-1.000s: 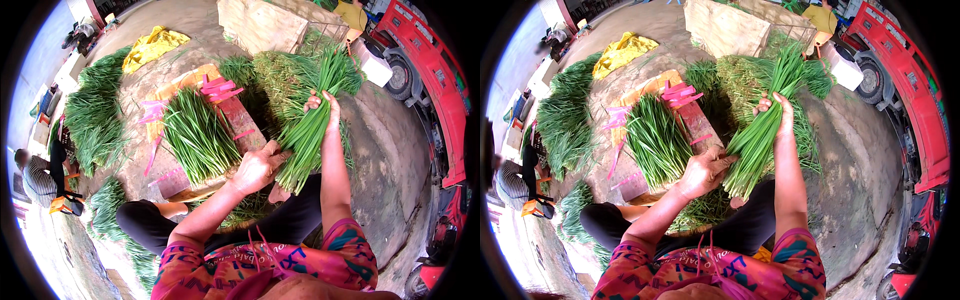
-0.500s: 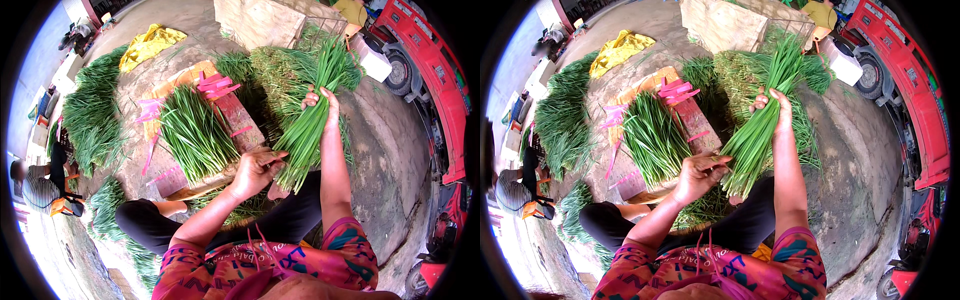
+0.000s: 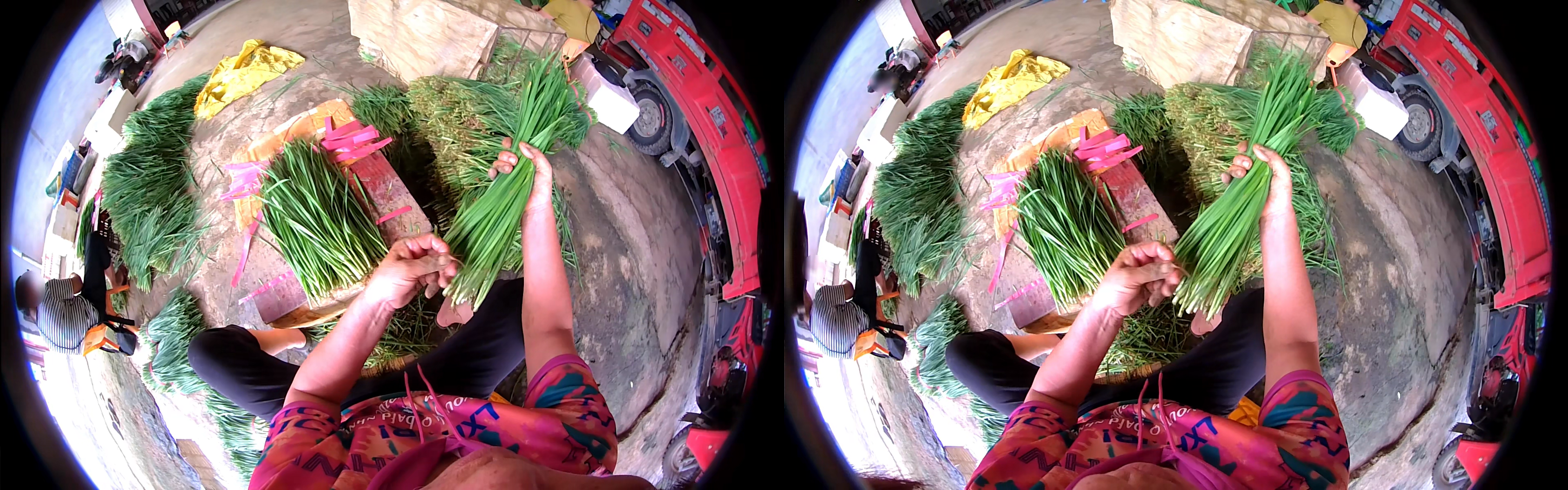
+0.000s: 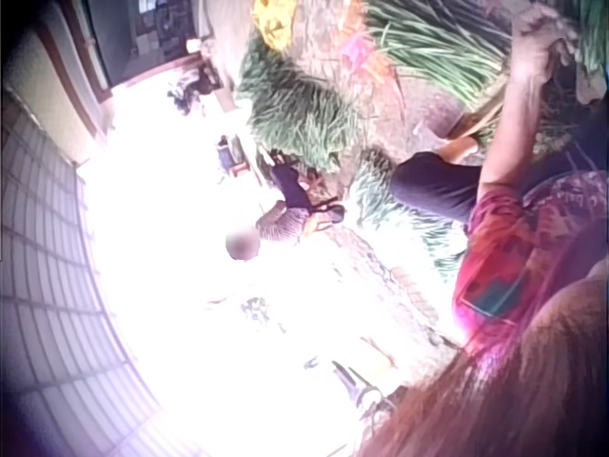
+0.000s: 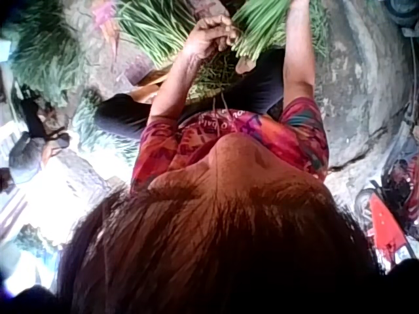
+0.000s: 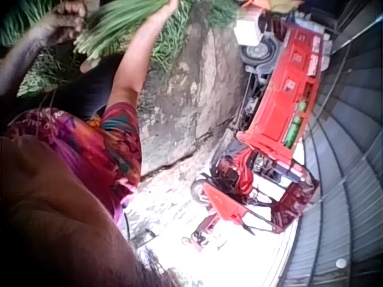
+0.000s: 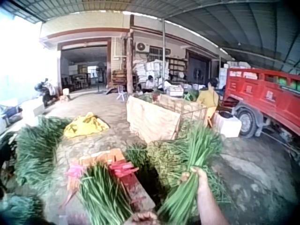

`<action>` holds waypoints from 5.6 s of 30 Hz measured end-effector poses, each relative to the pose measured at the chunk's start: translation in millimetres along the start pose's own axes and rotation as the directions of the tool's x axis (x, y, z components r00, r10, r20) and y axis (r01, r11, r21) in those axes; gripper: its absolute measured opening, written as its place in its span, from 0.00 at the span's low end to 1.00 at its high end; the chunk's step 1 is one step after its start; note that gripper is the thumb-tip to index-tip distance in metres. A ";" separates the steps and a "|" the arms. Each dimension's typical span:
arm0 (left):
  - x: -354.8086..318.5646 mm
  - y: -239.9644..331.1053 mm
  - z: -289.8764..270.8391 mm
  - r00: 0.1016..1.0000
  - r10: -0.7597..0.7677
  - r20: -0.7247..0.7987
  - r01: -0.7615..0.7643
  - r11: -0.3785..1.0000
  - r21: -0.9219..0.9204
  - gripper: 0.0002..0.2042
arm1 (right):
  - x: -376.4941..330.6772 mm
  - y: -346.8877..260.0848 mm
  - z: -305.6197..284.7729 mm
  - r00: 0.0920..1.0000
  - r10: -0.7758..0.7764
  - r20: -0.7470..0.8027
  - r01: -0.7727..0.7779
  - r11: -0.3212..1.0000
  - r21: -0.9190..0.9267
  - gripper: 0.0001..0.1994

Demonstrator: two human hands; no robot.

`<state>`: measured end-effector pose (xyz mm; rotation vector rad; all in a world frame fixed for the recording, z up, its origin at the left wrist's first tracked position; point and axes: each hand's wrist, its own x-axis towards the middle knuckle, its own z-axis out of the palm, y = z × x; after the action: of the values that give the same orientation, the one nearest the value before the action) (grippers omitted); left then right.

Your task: The person bundles green stalks by hand, gathering them into groups and securing them with pink ties while sitting on the floor.

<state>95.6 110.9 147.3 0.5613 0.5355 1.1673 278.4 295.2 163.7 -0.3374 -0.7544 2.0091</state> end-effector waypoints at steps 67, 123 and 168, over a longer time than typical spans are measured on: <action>-38.1 49.0 29.1 0.767 0.623 0.154 -0.634 0.699 0.331 0.05 | -13.2 67.5 51.0 0.955 0.254 0.153 -0.279 0.945 0.170 0.09; 2.5 5.8 11.9 0.786 0.450 0.424 -0.501 0.062 0.863 0.12 | -11.8 27.6 17.5 0.756 0.029 0.653 -0.292 0.909 0.297 0.11; 16.4 -68.0 -2.6 0.901 0.334 -0.279 -0.284 0.937 0.204 0.11 | -5.0 6.0 2.0 0.951 -0.093 0.294 -0.110 0.789 0.605 0.07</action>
<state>146.0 107.1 98.9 0.6186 0.8364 1.5407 276.0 287.9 161.2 0.3737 -0.2312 2.2148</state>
